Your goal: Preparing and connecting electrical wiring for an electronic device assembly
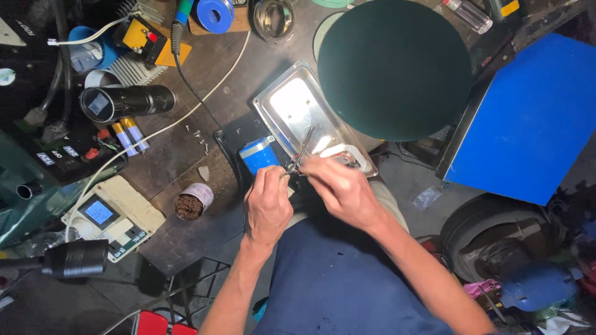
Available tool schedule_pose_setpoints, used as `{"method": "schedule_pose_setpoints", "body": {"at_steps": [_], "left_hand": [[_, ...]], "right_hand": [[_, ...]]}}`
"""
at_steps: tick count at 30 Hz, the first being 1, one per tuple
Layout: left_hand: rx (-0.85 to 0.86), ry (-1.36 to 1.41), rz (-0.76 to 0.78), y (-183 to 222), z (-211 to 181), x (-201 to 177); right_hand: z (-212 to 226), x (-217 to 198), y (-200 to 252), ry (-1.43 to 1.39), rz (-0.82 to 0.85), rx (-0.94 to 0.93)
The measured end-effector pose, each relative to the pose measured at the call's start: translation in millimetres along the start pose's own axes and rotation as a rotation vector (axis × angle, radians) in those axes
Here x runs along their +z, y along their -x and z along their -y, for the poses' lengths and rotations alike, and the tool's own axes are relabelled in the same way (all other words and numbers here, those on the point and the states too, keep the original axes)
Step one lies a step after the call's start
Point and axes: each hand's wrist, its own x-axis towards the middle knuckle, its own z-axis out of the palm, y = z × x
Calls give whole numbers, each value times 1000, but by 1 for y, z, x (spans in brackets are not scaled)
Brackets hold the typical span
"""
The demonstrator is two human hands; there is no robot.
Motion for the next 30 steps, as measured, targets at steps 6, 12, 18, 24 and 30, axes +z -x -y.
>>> {"method": "schedule_pose_setpoints", "body": {"at_steps": [6,12,18,24,30], "left_hand": [[-65,107,-43,6,15,7],[-25,80,-107,5,15,13],[311,-312,-201,-1,18,15],[323,-494,-331,-1,27,27],[221,-332,-484,-14,4,20]], "right_hand": [[-39,28,-34,17,99,-85],[-36,14,-41,1,189,-125],[-36,14,-44,140,200,-167],[-42,26,-38,270,193,-193],[-27,12,-52,170,382,34]]}}
